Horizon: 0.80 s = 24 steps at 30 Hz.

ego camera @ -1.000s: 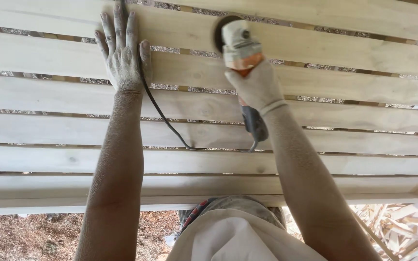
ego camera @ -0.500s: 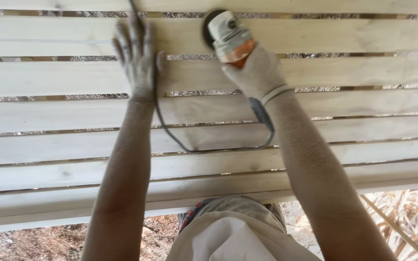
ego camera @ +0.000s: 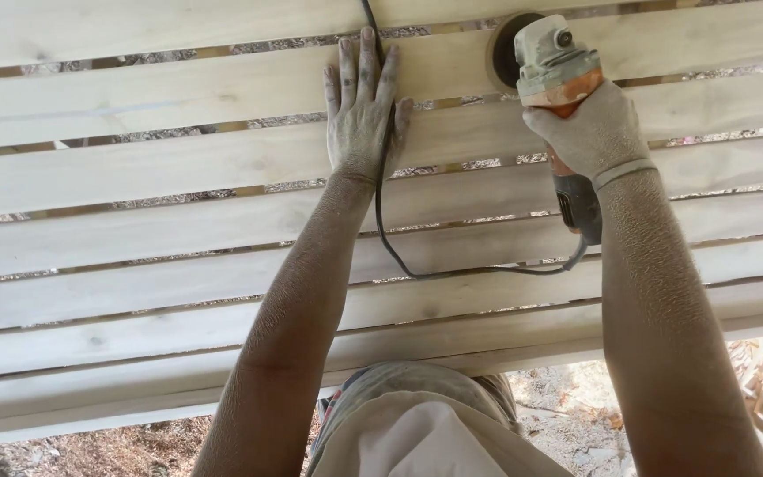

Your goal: The person uses a power sander to smooth the surface of a wooden slatted structure.

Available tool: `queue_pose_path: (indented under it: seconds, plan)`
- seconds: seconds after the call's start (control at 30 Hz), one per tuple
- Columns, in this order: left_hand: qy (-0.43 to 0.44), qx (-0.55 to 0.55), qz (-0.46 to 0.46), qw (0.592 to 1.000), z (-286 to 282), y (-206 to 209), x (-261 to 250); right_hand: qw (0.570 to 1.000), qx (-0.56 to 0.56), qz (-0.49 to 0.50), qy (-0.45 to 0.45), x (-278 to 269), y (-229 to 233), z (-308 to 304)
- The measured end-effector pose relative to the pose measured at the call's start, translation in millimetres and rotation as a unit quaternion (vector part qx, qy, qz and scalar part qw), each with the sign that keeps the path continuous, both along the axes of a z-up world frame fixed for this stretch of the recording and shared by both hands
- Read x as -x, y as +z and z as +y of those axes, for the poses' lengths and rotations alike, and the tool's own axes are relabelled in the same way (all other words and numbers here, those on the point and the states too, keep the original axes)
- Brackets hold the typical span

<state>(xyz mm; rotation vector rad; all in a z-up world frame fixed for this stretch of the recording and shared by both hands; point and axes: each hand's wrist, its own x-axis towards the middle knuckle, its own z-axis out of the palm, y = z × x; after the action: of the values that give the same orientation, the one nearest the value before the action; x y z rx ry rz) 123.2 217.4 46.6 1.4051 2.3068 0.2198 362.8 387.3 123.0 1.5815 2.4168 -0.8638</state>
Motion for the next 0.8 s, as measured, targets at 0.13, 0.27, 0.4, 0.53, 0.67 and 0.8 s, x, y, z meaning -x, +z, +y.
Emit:
queue_pose_path:
  seconds: [0.13, 0.27, 0.4, 0.53, 0.67, 0.8]
  plan:
    - [0.004, 0.003, 0.000, 1.000, 8.7, 6.6, -9.0, 1.000, -0.001, 0.016, -0.008, -14.7, 3.7, 6.6]
    - [0.009, 0.019, 0.010, 1.000, 5.3, -0.2, -16.2, 0.999, -0.002, 0.024, -0.029, -34.6, 11.3, 12.2]
    - [0.000, -0.016, 0.029, 0.999, 9.5, -12.7, -7.4, 0.979, 0.057, 0.083, -0.176, -69.1, 3.9, 32.0]
    - [0.015, -0.026, 0.024, 0.999, -10.7, -23.9, 2.8, 0.963, 0.057, 0.109, -0.238, -67.7, 12.7, 19.9]
    - [0.064, -0.057, 0.057, 0.995, -39.5, -70.7, 38.4, 0.984, 0.042, 0.090, -0.149, -42.2, 0.8, 5.9]
    - [0.174, -0.099, 0.081, 0.976, -84.2, -81.9, 77.2, 0.979, 0.145, 0.098, -0.107, 23.4, 9.1, -25.8]
